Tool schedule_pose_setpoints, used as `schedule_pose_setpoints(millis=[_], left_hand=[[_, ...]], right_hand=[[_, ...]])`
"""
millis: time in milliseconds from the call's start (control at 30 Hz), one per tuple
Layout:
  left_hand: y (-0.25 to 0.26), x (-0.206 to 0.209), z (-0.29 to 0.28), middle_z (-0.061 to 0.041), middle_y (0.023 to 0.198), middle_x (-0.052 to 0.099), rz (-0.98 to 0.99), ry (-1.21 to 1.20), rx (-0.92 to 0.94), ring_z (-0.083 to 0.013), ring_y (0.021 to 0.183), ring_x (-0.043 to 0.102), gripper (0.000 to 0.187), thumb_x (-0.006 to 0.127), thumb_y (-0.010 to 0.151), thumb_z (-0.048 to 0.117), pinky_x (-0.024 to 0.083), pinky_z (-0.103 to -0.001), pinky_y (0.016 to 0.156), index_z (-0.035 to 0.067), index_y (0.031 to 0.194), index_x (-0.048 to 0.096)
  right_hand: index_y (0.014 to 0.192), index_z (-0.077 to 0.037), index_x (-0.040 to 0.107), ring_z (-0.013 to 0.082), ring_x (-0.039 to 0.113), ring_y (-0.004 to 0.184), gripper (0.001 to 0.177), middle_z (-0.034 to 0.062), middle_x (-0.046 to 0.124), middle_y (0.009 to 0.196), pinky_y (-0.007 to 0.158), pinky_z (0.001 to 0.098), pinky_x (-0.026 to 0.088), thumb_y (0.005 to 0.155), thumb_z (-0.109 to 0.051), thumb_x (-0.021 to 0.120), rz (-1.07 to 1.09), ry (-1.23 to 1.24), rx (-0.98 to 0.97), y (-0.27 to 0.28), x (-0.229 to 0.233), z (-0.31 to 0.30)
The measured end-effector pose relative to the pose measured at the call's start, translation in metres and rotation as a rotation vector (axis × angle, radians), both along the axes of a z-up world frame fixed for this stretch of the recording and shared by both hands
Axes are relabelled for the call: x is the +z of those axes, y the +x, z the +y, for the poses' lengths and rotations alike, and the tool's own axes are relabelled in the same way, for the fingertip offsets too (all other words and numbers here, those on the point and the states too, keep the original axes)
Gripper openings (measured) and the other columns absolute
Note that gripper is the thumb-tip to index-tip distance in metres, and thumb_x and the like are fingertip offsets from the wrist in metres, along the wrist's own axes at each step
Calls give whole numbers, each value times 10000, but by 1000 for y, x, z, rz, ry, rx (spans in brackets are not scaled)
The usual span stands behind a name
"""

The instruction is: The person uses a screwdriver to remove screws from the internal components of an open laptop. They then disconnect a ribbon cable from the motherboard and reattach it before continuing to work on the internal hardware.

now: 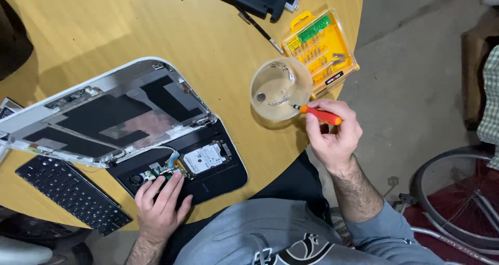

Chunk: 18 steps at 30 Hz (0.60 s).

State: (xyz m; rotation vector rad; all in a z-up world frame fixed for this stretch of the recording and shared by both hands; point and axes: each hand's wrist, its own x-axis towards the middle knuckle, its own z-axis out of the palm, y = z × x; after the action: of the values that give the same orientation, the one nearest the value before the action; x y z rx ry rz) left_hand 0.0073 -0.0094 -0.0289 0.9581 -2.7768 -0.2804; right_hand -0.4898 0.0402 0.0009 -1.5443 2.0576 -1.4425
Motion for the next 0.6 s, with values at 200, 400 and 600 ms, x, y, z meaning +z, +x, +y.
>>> schedule_pose_setpoints(millis=[200, 400, 600], left_hand=[[-3, 3, -1, 20, 1642, 777, 0, 10, 2, -280, 1479, 642, 507, 835, 1146, 448, 537, -534, 1309, 134, 1543, 854], [-5, 5, -1, -5, 1628, 793, 17, 11, 4, -293, 1478, 656, 496, 849, 1144, 420, 549, -543, 1301, 114, 1535, 855], [-4, 2, -1, 24, 1629, 791, 10, 2, 10, -274, 1477, 638, 496, 812, 1161, 453, 541, -534, 1306, 137, 1541, 855]], right_hand=[[1318, 32, 696, 363, 895, 1102, 261, 222, 875, 1192, 1037, 458, 725, 1141, -4, 884, 34, 35, -2, 5, -7, 1], [1332, 38, 631, 385, 876, 1104, 269, 266, 831, 1173, 1049, 482, 712, 1162, 19, 838, -6, -11, -19, 1, -7, 2], [1296, 32, 614, 424, 869, 1142, 196, 295, 842, 1204, 1065, 516, 725, 1183, 16, 774, -22, -35, 3, 2, -3, -4]])
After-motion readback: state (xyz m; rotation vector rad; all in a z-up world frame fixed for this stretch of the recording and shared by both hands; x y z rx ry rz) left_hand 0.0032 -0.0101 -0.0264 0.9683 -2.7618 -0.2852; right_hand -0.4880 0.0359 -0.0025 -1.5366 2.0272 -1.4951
